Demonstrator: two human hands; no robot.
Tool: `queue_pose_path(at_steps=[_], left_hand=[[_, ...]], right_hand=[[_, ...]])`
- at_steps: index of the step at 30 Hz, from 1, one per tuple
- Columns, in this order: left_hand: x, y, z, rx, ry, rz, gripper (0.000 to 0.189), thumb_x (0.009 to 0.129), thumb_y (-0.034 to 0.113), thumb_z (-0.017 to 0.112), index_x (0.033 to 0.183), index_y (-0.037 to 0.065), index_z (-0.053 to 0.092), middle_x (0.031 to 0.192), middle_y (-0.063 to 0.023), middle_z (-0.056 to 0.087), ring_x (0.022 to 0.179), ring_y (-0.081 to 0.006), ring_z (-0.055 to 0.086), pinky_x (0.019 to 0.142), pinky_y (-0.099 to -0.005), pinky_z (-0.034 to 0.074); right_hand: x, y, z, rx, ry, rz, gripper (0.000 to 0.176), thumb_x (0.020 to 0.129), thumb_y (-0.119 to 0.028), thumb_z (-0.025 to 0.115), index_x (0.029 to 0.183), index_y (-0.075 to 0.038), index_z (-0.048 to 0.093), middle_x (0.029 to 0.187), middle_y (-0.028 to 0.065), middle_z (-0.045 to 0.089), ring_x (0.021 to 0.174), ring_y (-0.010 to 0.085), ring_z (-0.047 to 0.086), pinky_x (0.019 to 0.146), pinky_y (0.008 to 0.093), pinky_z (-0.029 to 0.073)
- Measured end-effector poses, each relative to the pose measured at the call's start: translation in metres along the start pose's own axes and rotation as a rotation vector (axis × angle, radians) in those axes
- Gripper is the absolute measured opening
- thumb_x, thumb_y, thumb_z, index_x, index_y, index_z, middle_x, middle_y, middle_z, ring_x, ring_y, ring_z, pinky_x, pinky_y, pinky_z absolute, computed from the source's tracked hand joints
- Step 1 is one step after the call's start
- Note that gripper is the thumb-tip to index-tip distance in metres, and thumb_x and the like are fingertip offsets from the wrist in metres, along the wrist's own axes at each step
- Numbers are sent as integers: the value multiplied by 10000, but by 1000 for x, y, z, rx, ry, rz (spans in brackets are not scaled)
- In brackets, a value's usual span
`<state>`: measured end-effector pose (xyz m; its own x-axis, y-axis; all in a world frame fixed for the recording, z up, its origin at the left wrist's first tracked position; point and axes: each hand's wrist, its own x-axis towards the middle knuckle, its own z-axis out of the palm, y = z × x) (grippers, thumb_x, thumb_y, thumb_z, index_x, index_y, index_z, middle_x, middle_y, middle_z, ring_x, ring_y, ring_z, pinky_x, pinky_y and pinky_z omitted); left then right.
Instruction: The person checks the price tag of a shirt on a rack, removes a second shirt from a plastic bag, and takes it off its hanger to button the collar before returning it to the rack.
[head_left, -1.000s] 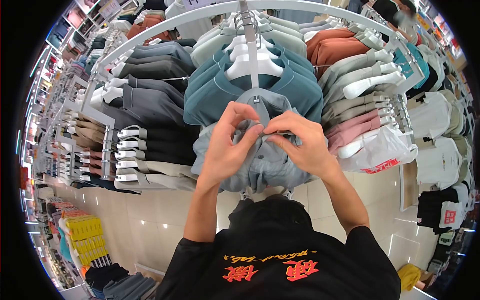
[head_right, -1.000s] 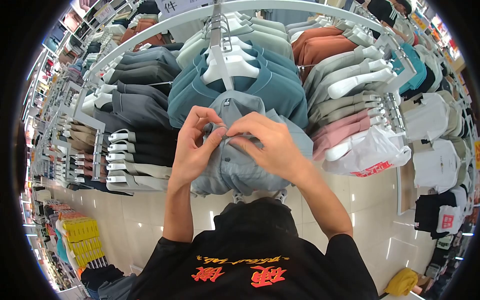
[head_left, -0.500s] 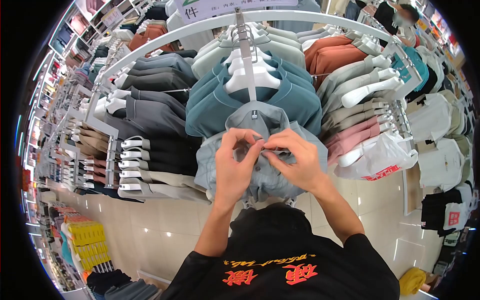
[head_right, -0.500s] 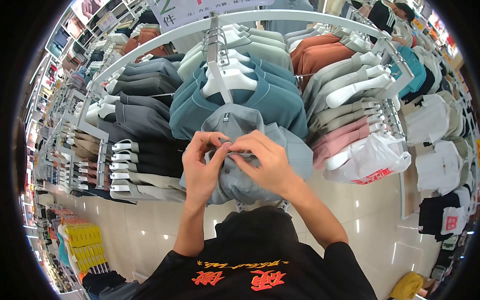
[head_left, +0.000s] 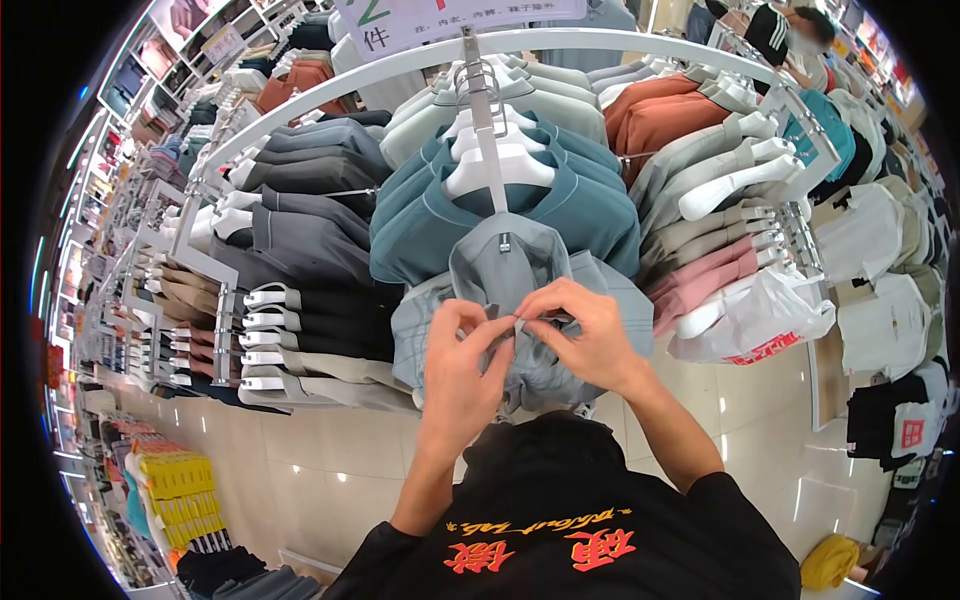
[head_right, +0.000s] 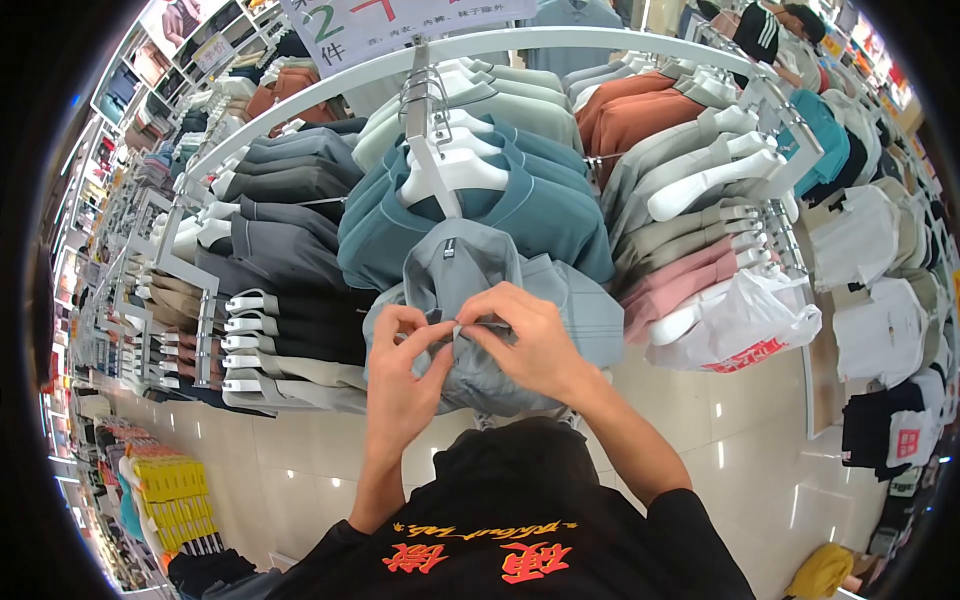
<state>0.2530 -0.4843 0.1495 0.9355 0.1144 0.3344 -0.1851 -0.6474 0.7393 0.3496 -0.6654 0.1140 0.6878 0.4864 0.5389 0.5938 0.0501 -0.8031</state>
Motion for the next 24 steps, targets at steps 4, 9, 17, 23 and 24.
queue_pose_path(at_steps=[4, 9, 17, 23, 24], left_hand=[[5, 1, -2, -64, -62, -21, 123, 944, -5, 745, 1067, 0, 733, 1002, -96, 613, 855, -234, 643, 722, -352, 499], [15, -5, -1, -213, -51, -54, 52, 965, -7, 730, 1010, 6, 706, 994, -76, 645, 828, -188, 649, 697, -313, 481], [15, -1, -7, -214, -171, -12, 107, 958, -31, 734, 1060, -5, 717, 1036, -92, 685, 888, -197, 710, 749, -333, 547], [10, 5, -4, -116, -118, -76, 149, 946, -35, 746, 1090, -8, 718, 1037, -115, 708, 895, -236, 721, 760, -341, 562], [8, 7, -3, -67, -90, -66, 153, 949, -34, 742, 1097, -10, 711, 1037, -119, 709, 893, -253, 722, 761, -349, 563]], right_hand=[[-2, -1, -4, 12, -9, 20, 231, 887, 110, 784, 1085, 1, 733, 1063, 119, 765, 935, 225, 752, 811, 316, 609], [0, -10, -16, 47, -66, 54, 209, 891, 111, 777, 1069, 6, 742, 1047, 117, 759, 924, 217, 745, 807, 306, 593], [1, -16, -15, 107, -110, 88, 152, 919, 89, 763, 1046, 11, 735, 1026, 106, 759, 906, 197, 737, 806, 309, 590], [-4, -18, -16, 65, -125, 160, 117, 936, 57, 773, 1034, 6, 736, 1005, 97, 757, 866, 180, 735, 786, 307, 576], [-3, -20, -17, 56, -137, 175, 114, 937, 51, 775, 1035, 5, 737, 999, 95, 757, 862, 178, 736, 781, 305, 574]])
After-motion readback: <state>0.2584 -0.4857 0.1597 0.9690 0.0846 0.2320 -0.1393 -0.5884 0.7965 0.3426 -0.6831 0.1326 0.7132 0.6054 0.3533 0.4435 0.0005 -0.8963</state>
